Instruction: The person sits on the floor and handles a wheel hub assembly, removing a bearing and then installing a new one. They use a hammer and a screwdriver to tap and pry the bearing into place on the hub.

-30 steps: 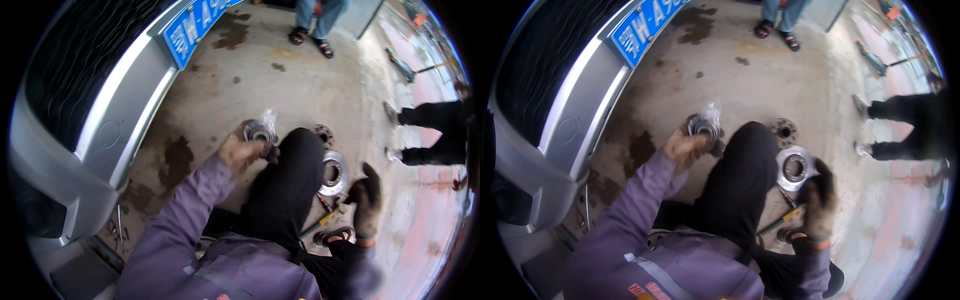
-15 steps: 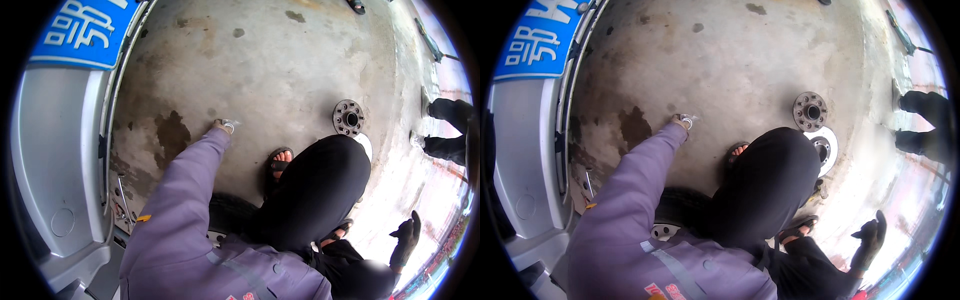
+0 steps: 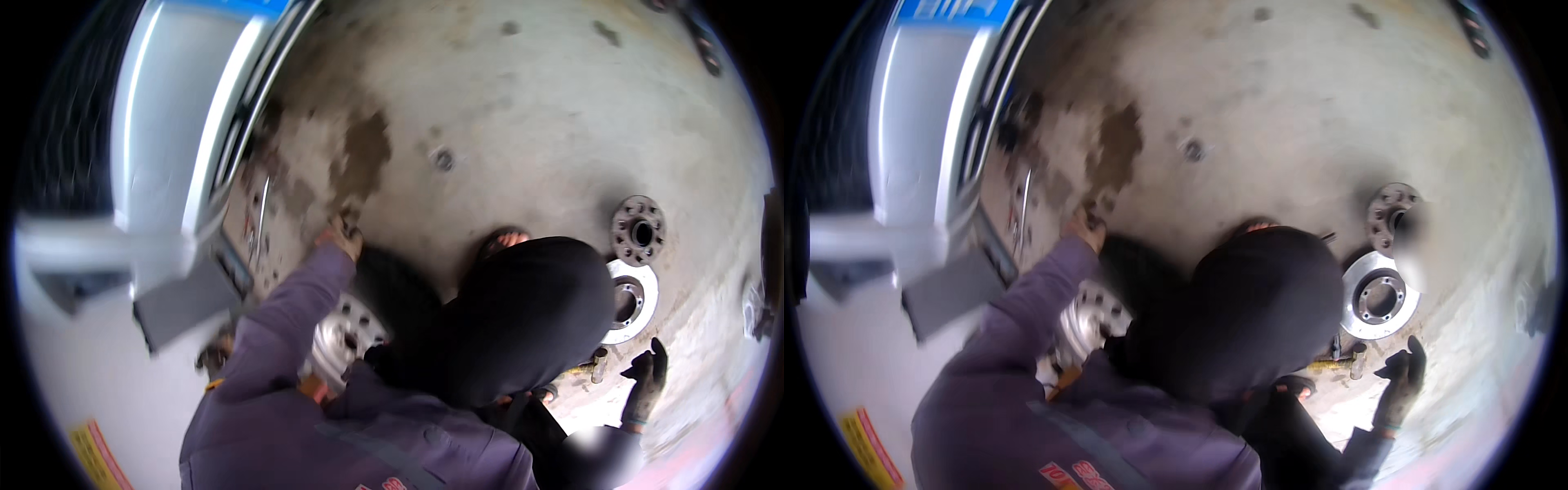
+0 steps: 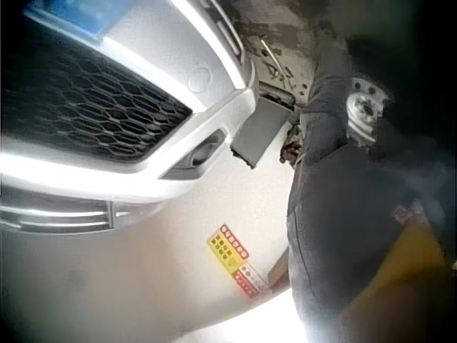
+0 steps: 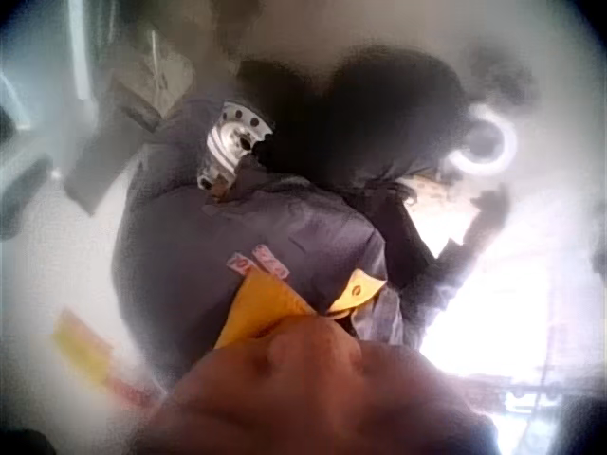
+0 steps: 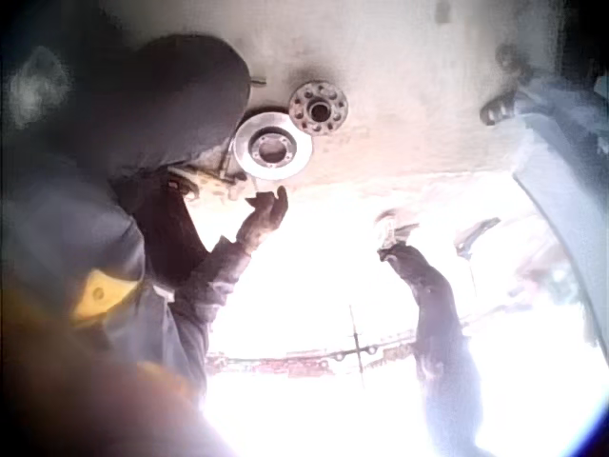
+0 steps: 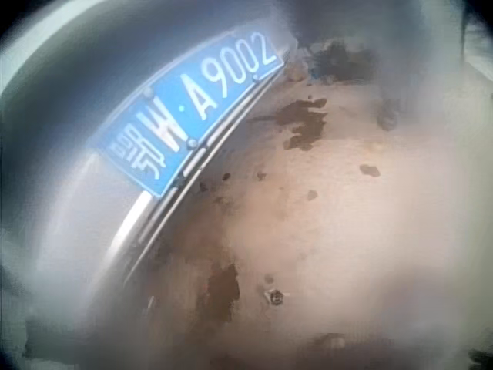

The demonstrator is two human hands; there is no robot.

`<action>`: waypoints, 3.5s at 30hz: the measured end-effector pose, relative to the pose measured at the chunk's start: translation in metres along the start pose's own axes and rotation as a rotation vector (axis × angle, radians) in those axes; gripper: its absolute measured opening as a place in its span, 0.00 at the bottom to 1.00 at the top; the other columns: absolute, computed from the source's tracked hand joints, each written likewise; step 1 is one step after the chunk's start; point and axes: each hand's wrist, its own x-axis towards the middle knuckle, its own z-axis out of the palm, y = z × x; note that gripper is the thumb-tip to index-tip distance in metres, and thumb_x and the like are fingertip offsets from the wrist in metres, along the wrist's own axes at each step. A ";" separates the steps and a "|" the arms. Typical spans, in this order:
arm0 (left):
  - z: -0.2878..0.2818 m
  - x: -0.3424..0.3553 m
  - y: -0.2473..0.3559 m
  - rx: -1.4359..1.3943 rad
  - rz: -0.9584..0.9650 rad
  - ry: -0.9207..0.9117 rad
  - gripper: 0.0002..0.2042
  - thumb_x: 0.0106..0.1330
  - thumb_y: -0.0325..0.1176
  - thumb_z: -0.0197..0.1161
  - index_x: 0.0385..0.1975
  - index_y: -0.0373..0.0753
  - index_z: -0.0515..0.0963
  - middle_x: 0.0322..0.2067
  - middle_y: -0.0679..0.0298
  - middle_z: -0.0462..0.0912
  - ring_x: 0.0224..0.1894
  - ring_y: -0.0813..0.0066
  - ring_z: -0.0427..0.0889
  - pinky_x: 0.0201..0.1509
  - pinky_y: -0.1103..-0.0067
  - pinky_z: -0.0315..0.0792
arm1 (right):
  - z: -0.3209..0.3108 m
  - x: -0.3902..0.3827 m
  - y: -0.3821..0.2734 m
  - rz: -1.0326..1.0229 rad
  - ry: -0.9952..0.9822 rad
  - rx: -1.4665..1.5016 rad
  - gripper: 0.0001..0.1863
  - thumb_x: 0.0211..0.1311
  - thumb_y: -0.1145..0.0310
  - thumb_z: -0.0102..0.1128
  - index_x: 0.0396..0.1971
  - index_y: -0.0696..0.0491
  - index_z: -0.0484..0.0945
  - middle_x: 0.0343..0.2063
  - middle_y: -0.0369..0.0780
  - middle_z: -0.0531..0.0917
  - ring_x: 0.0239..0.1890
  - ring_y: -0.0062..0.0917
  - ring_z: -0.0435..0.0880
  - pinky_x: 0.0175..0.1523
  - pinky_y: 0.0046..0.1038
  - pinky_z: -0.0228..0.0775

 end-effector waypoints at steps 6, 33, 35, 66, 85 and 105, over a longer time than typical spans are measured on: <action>-0.032 -0.134 -0.190 0.012 -0.471 0.093 0.26 0.63 0.40 0.66 0.62 0.41 0.77 0.54 0.45 0.86 0.58 0.49 0.85 0.64 0.65 0.77 | -0.009 0.045 0.086 0.093 -0.344 -0.073 0.28 0.78 0.56 0.54 0.67 0.60 0.73 0.45 0.39 0.78 0.43 0.24 0.78 0.48 0.26 0.76; -0.179 -0.213 0.103 -0.745 0.834 0.401 0.18 0.66 0.24 0.66 0.57 0.30 0.78 0.44 0.50 0.89 0.40 0.68 0.89 0.44 0.73 0.83 | -0.003 -0.085 -0.052 -0.237 -0.368 0.413 0.21 0.75 0.66 0.57 0.61 0.61 0.76 0.39 0.41 0.84 0.39 0.26 0.86 0.43 0.28 0.83; -0.206 -0.267 0.189 -0.415 1.387 0.433 0.24 0.61 0.28 0.73 0.57 0.31 0.77 0.49 0.47 0.86 0.43 0.57 0.89 0.45 0.69 0.83 | -0.016 -0.095 -0.055 -0.165 -0.488 0.664 0.23 0.75 0.62 0.58 0.62 0.60 0.76 0.45 0.43 0.86 0.47 0.31 0.86 0.48 0.32 0.83; -0.079 -0.386 0.316 0.343 2.037 -0.077 0.44 0.46 0.33 0.81 0.68 0.34 0.69 0.59 0.48 0.77 0.59 0.48 0.80 0.61 0.60 0.79 | -0.063 -0.170 -0.049 -0.270 -0.477 0.395 0.26 0.64 0.75 0.57 0.63 0.62 0.74 0.44 0.41 0.86 0.46 0.22 0.86 0.51 0.28 0.81; -0.081 -0.371 0.329 -0.133 1.899 -0.188 0.43 0.45 0.31 0.83 0.66 0.39 0.71 0.57 0.50 0.78 0.56 0.48 0.82 0.59 0.61 0.79 | -0.059 -0.168 -0.048 -0.504 -0.070 0.180 0.17 0.74 0.65 0.58 0.56 0.58 0.81 0.31 0.44 0.86 0.32 0.31 0.88 0.40 0.30 0.79; -0.125 -0.383 0.337 0.010 2.121 -0.204 0.42 0.50 0.45 0.83 0.68 0.45 0.74 0.61 0.47 0.79 0.59 0.45 0.83 0.54 0.61 0.83 | -0.026 -0.128 -0.021 -0.135 -0.919 1.092 0.27 0.78 0.56 0.52 0.66 0.61 0.71 0.52 0.45 0.83 0.44 0.29 0.87 0.45 0.32 0.85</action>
